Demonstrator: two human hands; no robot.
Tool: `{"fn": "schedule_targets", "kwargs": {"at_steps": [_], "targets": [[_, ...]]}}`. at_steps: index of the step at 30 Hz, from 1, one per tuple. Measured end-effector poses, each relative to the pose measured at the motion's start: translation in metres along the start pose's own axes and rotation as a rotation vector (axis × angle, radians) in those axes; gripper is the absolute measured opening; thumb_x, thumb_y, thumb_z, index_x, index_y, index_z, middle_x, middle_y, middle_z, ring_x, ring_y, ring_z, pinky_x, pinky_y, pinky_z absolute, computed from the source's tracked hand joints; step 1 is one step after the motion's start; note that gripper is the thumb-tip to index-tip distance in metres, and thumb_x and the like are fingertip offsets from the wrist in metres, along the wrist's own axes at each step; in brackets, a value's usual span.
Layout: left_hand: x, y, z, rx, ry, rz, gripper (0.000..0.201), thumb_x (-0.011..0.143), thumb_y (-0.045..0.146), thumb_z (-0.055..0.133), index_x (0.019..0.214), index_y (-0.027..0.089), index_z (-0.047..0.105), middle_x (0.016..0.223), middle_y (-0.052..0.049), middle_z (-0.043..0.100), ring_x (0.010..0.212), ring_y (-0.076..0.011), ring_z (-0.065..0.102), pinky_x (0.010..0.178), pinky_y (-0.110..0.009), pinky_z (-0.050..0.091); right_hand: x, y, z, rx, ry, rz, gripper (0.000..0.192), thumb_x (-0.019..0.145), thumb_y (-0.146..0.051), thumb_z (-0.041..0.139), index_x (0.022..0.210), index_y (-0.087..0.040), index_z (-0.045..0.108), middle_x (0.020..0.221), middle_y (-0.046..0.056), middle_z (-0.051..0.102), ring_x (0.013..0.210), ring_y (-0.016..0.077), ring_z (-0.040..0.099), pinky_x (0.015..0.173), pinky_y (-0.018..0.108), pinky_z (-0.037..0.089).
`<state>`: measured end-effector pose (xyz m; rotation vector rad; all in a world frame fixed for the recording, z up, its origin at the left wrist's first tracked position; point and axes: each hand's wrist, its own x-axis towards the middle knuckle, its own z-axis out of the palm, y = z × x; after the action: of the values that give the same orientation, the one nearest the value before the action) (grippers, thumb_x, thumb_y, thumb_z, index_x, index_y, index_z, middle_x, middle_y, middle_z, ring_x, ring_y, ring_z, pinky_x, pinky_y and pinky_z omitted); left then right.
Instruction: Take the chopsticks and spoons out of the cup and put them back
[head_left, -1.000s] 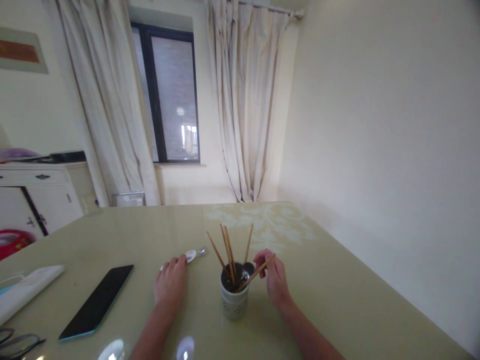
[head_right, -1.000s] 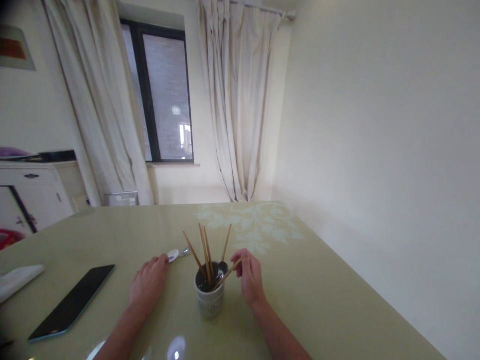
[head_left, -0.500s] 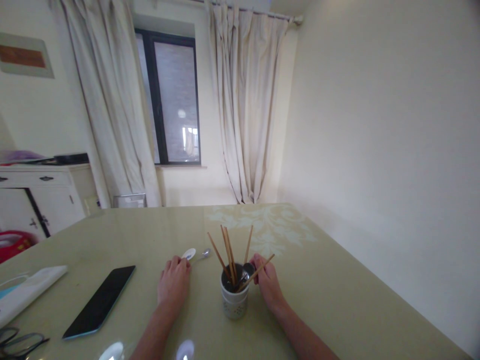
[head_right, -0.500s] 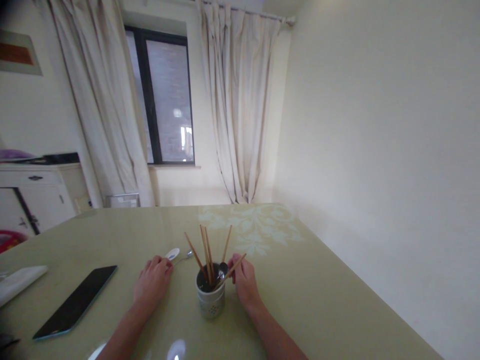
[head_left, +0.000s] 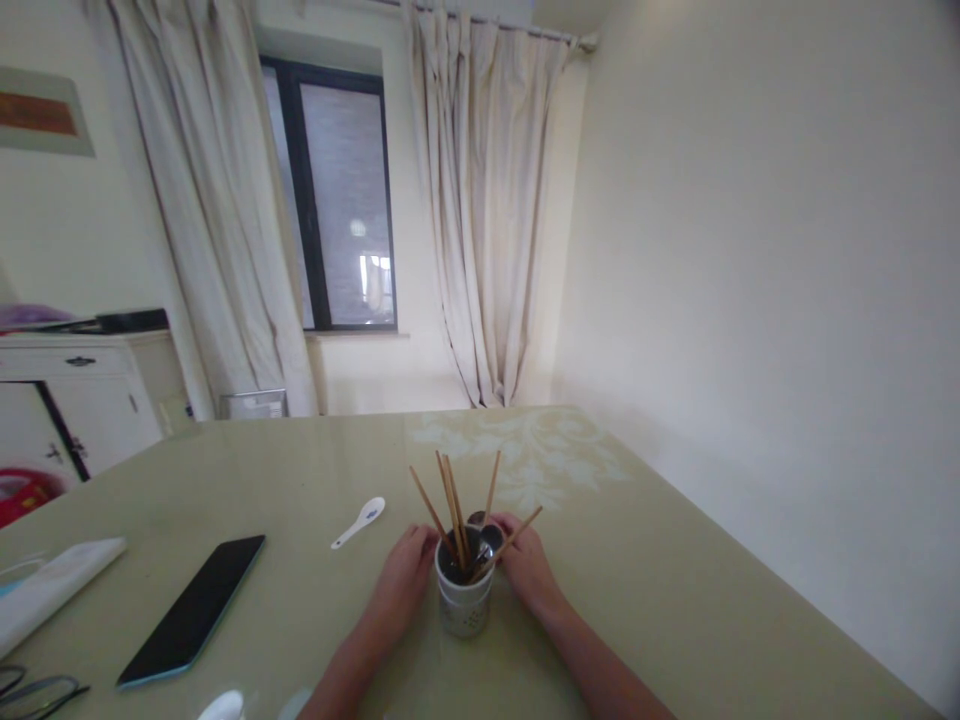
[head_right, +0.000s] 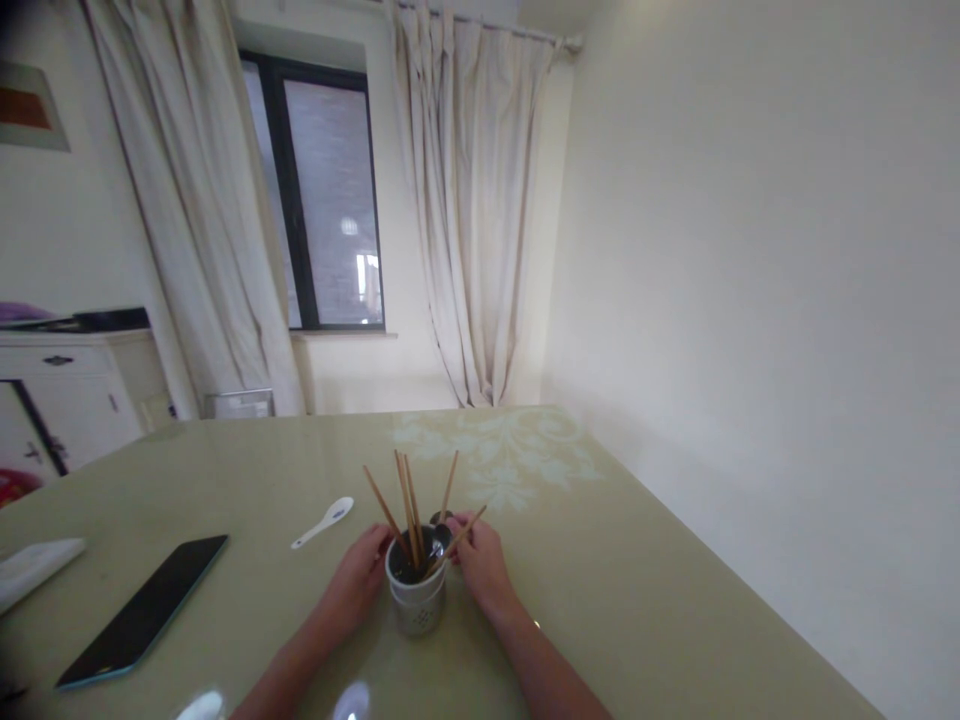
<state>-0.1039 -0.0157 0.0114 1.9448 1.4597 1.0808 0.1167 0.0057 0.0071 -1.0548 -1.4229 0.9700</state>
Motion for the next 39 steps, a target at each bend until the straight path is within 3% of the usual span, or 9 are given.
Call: {"fn": "schedule_targets", "kwargs": {"at_steps": [3,7,11,14,18,22,32,39], "targets": [[-0.001,0.009,0.005,-0.189,-0.046,0.076,0.022,0.09,0.031,0.054,0.091,0.022,0.074,0.099,-0.012,0.077,0.095,-0.0282,0.07,0.087,-0.039,0.055,0.001,-0.001,0.001,0.046,0.02,-0.023,0.037,0.089,-0.056,0.068,0.078,-0.021,0.073,0.067,0.003,0.068,0.06,0.0204,0.063,0.057,0.03,0.049],[0.001,0.016,0.001,-0.29,0.02,0.002,0.026,0.088,0.041,0.063,0.097,0.022,0.078,0.103,-0.012,0.08,0.096,-0.0298,0.072,0.085,-0.04,0.056,0.007,-0.005,-0.004,0.081,0.085,-0.05,0.045,0.09,-0.064,0.069,0.081,-0.02,0.074,0.071,0.004,0.071,0.065,0.0209,0.066,0.06,0.03,0.053],[0.003,0.016,-0.011,-0.418,0.111,-0.116,0.049,0.089,0.066,0.063,0.105,0.022,0.079,0.111,-0.013,0.081,0.105,-0.0316,0.072,0.095,-0.044,0.055,0.018,-0.013,-0.028,0.205,0.365,-0.067,0.053,0.083,-0.07,0.076,0.089,-0.018,0.077,0.077,0.006,0.075,0.069,0.0205,0.068,0.065,0.032,0.056],[0.0,0.017,-0.016,-0.567,0.009,-0.209,0.058,0.091,0.073,0.06,0.113,0.022,0.079,0.118,-0.011,0.082,0.112,-0.0313,0.072,0.101,-0.045,0.054,0.025,-0.018,-0.051,0.343,0.541,-0.07,0.054,0.074,-0.069,0.086,0.088,-0.017,0.079,0.077,0.004,0.074,0.07,0.0185,0.067,0.067,0.03,0.057],[-0.006,0.021,-0.013,-0.77,-0.163,-0.25,0.06,0.096,0.07,0.056,0.126,0.022,0.076,0.138,-0.011,0.076,0.127,-0.032,0.068,0.112,-0.047,0.049,0.027,-0.023,-0.065,0.45,0.625,-0.058,0.056,0.067,-0.068,0.091,0.089,-0.017,0.08,0.079,0.003,0.074,0.069,0.0162,0.065,0.067,0.029,0.058],[-0.007,0.026,-0.008,-0.877,-0.278,-0.215,0.061,0.094,0.068,0.062,0.129,0.02,0.076,0.142,-0.012,0.074,0.134,-0.0352,0.065,0.117,-0.048,0.046,0.024,-0.033,-0.062,0.497,0.577,-0.063,0.056,0.066,-0.066,0.093,0.09,-0.017,0.081,0.08,0.004,0.074,0.069,0.0156,0.064,0.065,0.028,0.057],[-0.01,0.026,0.01,-0.971,-0.185,-0.378,0.061,0.085,0.067,0.077,0.124,0.02,0.077,0.147,-0.016,0.07,0.143,-0.0364,0.059,0.128,-0.051,0.036,0.008,-0.054,-0.045,0.32,0.349,-0.203,0.04,0.083,-0.057,0.086,0.085,-0.017,0.081,0.069,0.003,0.07,0.061,0.0163,0.061,0.058,0.028,0.051],[-0.011,0.035,0.012,-0.926,-0.152,-0.358,0.065,0.084,0.07,0.076,0.124,0.019,0.077,0.142,-0.016,0.073,0.135,-0.0343,0.065,0.123,-0.049,0.043,-0.002,-0.061,-0.035,0.104,0.055,-0.198,0.031,0.085,-0.052,0.082,0.084,-0.021,0.086,0.073,0.005,0.074,0.069,0.021,0.066,0.066,0.031,0.054]]}}
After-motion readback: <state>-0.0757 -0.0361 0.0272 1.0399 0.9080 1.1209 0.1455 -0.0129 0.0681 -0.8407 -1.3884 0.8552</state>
